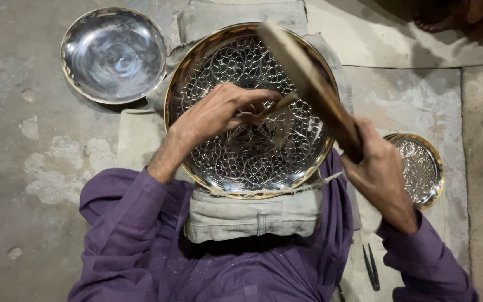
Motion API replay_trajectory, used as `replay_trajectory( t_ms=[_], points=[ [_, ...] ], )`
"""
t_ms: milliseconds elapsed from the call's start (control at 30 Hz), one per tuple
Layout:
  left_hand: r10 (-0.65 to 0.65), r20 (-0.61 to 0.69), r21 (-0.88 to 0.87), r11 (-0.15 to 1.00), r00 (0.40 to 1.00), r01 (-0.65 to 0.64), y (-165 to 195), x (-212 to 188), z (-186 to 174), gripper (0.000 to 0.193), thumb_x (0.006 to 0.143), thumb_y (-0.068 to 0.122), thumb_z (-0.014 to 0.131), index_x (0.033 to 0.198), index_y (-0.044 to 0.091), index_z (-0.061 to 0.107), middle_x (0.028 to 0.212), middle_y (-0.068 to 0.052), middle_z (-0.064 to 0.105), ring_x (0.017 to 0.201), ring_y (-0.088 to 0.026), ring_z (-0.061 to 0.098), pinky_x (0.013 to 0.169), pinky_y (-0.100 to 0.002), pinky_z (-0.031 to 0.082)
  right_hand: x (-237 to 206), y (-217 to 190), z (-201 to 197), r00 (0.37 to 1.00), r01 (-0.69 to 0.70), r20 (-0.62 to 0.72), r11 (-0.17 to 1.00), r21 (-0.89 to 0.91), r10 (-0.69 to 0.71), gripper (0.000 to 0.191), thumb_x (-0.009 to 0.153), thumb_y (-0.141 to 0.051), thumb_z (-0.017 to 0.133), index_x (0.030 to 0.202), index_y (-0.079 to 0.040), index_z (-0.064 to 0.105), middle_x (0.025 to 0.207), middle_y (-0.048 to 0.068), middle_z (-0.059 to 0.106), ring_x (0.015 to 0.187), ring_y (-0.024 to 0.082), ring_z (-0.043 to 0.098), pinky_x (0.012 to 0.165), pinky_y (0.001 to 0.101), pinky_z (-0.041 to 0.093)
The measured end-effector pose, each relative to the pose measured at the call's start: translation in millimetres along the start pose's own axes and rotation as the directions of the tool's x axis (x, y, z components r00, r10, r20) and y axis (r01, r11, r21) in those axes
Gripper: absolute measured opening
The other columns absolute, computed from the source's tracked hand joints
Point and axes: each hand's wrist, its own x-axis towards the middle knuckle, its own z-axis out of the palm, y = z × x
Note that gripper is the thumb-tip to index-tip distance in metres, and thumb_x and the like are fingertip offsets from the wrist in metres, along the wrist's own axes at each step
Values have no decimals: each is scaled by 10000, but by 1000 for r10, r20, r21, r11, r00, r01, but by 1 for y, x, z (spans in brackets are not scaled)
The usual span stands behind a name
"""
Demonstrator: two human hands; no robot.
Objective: The person sits cross-legged on the floor with a large brass tray on their lap and engraves decorative patterns into it. They hold a punch in one hand, position it on the tray surface, and strike it with a wooden mallet held in the other hand, repositioning the punch repeatedly to work the design across the tray.
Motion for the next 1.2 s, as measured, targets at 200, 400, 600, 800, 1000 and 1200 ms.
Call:
replay_trajectory(
  t_ms=[200, 400, 600, 800, 1000, 1200],
  points=[
    [-69, 62, -51, 996, 996, 72, 6, -1, -5, 653, 887, 20, 746, 1467, 237, 539, 1031, -22, 798, 855, -137, 787, 818, -340, 671, -1, -3, 6, 974, 190, -144, 978, 82, -177, 466, 931, -7, 649, 1355, -41, 458, 969, 133, 691, 805, 253, 706, 733, 327, 602],
    [-32, 18, -52, 998, 999, 33, 5, -5, 0, 662, 842, -30, 754, 1416, 246, 571, 1046, -20, 805, 869, -171, 800, 816, -339, 678, 0, -6, 4, 995, -50, -79, 994, 94, 58, 442, 924, -1, 656, 1333, -44, 494, 984, 190, 697, 791, 284, 730, 699, 382, 622],
    [-228, -419, -276, 954, 879, 116, 17, -21, 26, 504, 1040, -22, 649, 1494, 154, 518, 1202, -142, 754, 996, -242, 809, 806, -353, 727, 12, 2, -15, 988, 125, -97, 992, 25, -122, 605, 857, -22, 711, 1418, 25, 488, 1017, 195, 715, 866, 272, 728, 789, 399, 612],
    [-506, -585, -451, 853, 634, 264, 33, -29, 60, 453, 1009, 78, 710, 1415, 71, 509, 1080, -138, 788, 943, -264, 818, 775, -378, 733, 31, 14, -37, 992, 118, -50, 993, 10, -118, 573, 911, -114, 801, 1403, -8, 527, 973, 154, 693, 786, 244, 705, 709, 380, 612],
    [-461, -645, -427, 879, 610, 213, 30, -28, 70, 375, 1032, 77, 698, 1353, 60, 506, 1004, -114, 788, 888, -239, 827, 729, -358, 751, 63, 4, -51, 956, 290, -45, 957, -19, -290, 520, 1009, -175, 808, 1402, -16, 506, 1162, 175, 718, 969, 216, 747, 823, 349, 652],
    [-419, -677, -372, 904, 605, 210, 36, -29, 70, 417, 1022, 65, 693, 1390, 68, 498, 978, -101, 785, 860, -221, 814, 743, -357, 715, 93, -58, -82, 833, 534, -60, 828, -172, -550, 602, 886, -144, 852, 1371, -15, 519, 1085, 201, 685, 933, 280, 714, 759, 398, 615]
  ],
)
